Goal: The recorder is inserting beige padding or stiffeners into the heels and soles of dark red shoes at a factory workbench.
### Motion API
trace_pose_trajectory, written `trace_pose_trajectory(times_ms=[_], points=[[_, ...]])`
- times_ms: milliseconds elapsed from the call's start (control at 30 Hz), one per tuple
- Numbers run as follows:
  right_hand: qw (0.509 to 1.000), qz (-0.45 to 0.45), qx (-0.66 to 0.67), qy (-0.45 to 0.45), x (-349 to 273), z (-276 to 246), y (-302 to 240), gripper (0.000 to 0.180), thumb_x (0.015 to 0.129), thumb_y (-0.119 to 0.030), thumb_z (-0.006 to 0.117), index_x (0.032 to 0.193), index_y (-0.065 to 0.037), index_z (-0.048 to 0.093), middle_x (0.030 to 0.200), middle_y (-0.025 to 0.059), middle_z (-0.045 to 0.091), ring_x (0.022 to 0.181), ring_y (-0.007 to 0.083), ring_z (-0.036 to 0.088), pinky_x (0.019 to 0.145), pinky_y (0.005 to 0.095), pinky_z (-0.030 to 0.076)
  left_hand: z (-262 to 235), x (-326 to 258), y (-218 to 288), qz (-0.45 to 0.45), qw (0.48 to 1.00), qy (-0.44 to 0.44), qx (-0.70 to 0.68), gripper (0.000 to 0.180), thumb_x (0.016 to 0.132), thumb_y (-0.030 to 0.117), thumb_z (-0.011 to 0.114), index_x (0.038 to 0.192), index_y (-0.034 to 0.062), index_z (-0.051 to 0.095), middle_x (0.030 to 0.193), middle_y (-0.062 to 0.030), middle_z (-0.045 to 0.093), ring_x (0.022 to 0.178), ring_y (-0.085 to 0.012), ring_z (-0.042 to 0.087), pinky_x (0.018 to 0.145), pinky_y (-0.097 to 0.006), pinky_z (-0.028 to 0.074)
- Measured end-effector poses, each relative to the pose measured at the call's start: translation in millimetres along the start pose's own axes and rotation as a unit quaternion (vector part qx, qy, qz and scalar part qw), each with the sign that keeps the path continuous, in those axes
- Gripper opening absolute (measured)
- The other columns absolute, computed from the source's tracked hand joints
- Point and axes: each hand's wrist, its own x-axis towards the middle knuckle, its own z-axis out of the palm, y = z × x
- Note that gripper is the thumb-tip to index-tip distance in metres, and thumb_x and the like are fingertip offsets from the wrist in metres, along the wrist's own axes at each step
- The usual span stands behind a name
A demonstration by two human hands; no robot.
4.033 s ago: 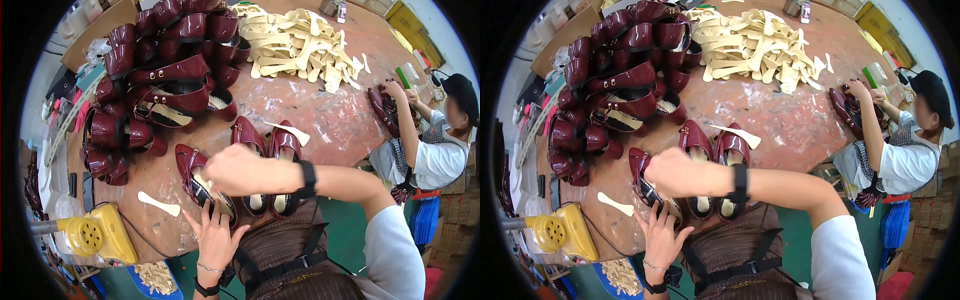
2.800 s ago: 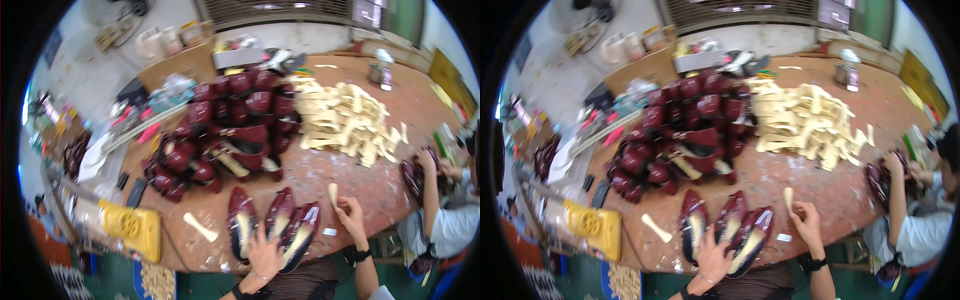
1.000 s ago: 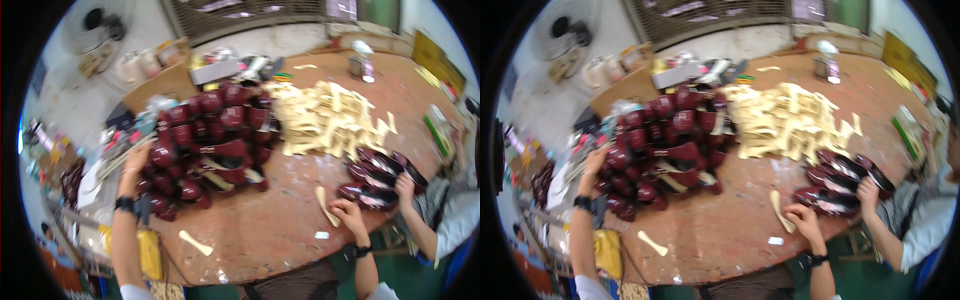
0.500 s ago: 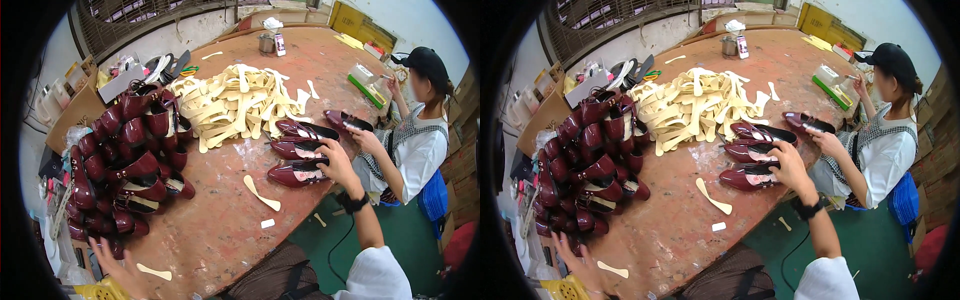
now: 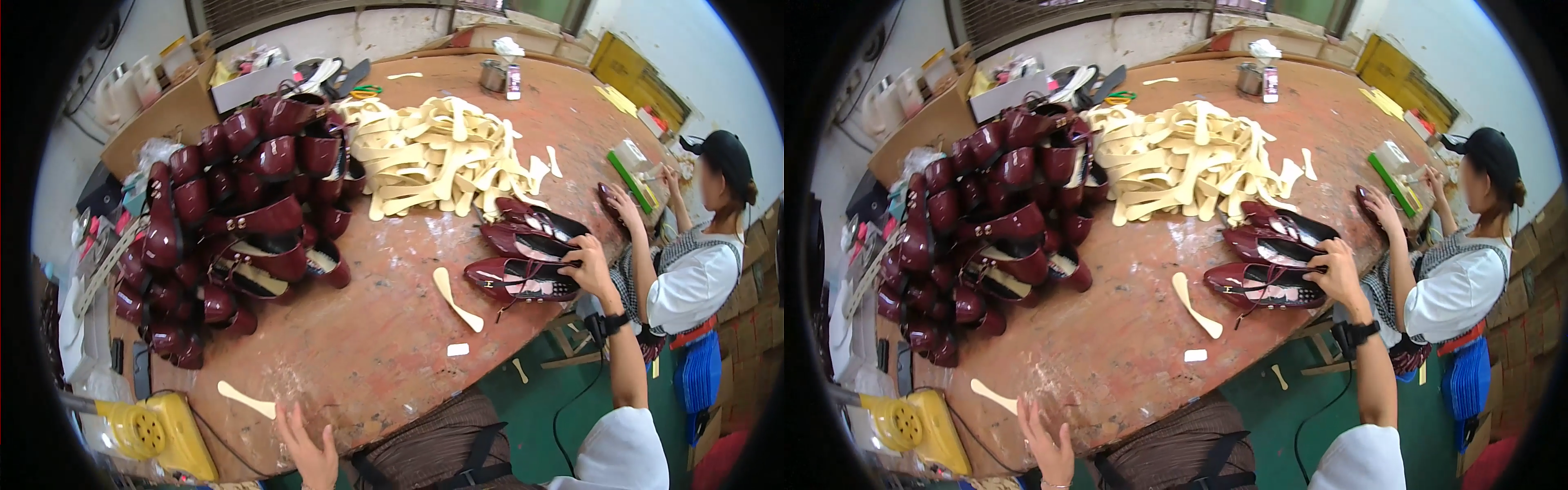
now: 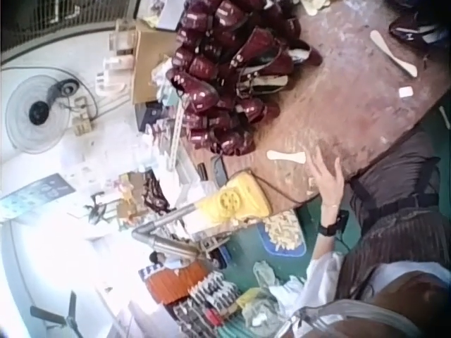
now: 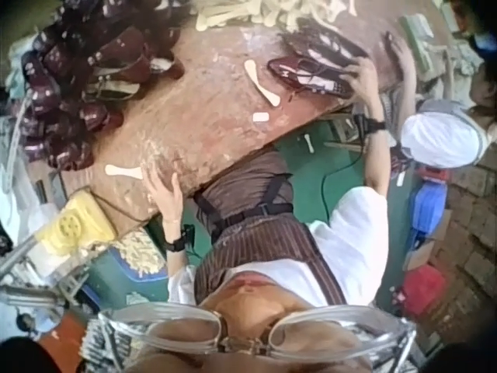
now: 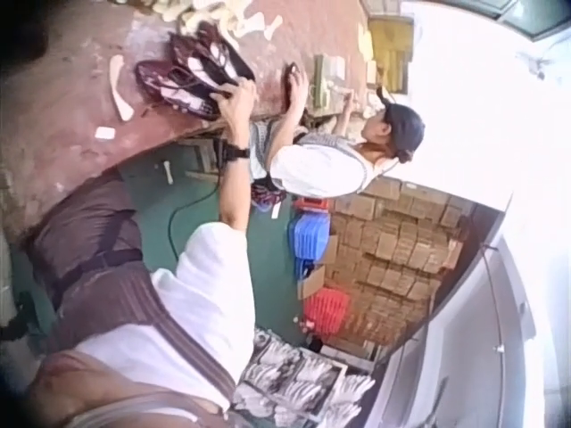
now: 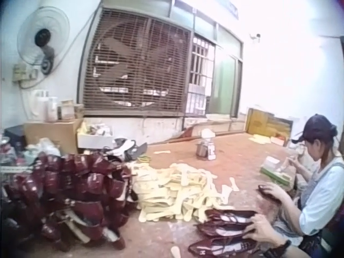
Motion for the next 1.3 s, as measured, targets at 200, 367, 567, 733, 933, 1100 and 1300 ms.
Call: trace_pose_trajectory(times_ms=[200,367,567,733,933,1100,1300], points=[[0.994,0.018,0.032,0.102,0.3,-48.1,-119.9,0.025,0.058,-0.015,0.086,0.08,-0.008,0.077,0.102,0.0107,0.064,0.106,0.0321,0.056,0.098,0.0435,0.039,8.6,-0.8,32.9,-0.009,0.996,-0.073,-0.049,0.069,0.093,0.028,0.066,0.148,-0.0025,0.037,0.154,-0.0263,0.033,0.144,-0.0432,0.031,0.118,-0.048,0.026],[0.99,-0.01,0.116,0.075,-8.2,-21.2,-243.8,0.024,0.061,-0.022,0.088,0.081,-0.012,0.078,0.107,0.0103,0.064,0.106,0.0311,0.055,0.094,0.0446,0.038,25.3,-6.7,53.7,0.058,0.961,-0.201,-0.184,0.09,0.097,0.044,0.061,0.154,-0.0102,0.016,0.151,-0.0329,0.035,0.139,-0.0447,0.037,0.116,-0.047,0.028],[0.977,-0.05,0.205,-0.042,-43.8,40.3,-342.9,0.014,0.069,-0.022,0.08,0.079,-0.013,0.077,0.094,0.0084,0.06,0.094,0.0279,0.056,0.08,0.0422,0.041,31.6,-4.7,57.6,-0.182,0.905,-0.061,-0.379,0.05,0.104,0.015,0.052,0.145,-0.0068,0.034,0.131,-0.0161,0.055,0.115,-0.0223,0.054,0.102,-0.035,0.043],[0.924,-0.188,0.295,-0.155,-63.5,41.4,-359.0,0.012,0.082,-0.018,0.072,0.084,-0.006,0.071,0.083,0.0142,0.054,0.079,0.0336,0.06,0.069,0.0443,0.049,35.9,-19.1,-28.5,-0.23,0.916,0.03,-0.326,0.054,0.093,-0.001,0.057,0.144,-0.0076,0.041,0.13,-0.0175,0.053,0.111,-0.0197,0.055,0.093,-0.031,0.047],[0.935,-0.118,0.289,-0.17,-28.4,25.1,-300.2,0.012,0.085,-0.02,0.066,0.089,-0.01,0.071,0.092,0.0125,0.07,0.083,0.0337,0.068,0.074,0.046,0.054,0.3,-1.6,-22.9,-0.193,0.978,0.063,-0.051,0.054,0.091,0.004,0.06,0.142,-0.0083,0.045,0.149,-0.0269,0.036,0.129,-0.0385,0.048,0.108,-0.041,0.039],[0.996,0.057,0.052,-0.033,-24.7,71.3,-206.4,0.034,0.074,-0.017,0.081,0.102,-0.007,0.064,0.099,0.0133,0.059,0.095,0.0352,0.058,0.077,0.046,0.05,8.8,8.0,62.5,0.04,0.996,0.051,0.063,0.062,0.082,0.017,0.073,0.138,0.0,0.054,0.149,-0.0308,0.038,0.138,-0.0496,0.037,0.113,-0.057,0.028],[0.987,0.097,0.109,-0.064,-20.7,82.1,-198.3,0.018,0.082,-0.011,0.074,0.094,-0.001,0.064,0.091,0.0161,0.064,0.088,0.0335,0.064,0.075,0.0423,0.053,44.2,-5.5,83.9,0.224,0.959,-0.17,-0.021,0.038,0.083,0.023,0.077,0.117,0.0067,0.069,0.112,-0.0097,0.063,0.114,-0.0278,0.057,0.114,-0.056,0.03]])
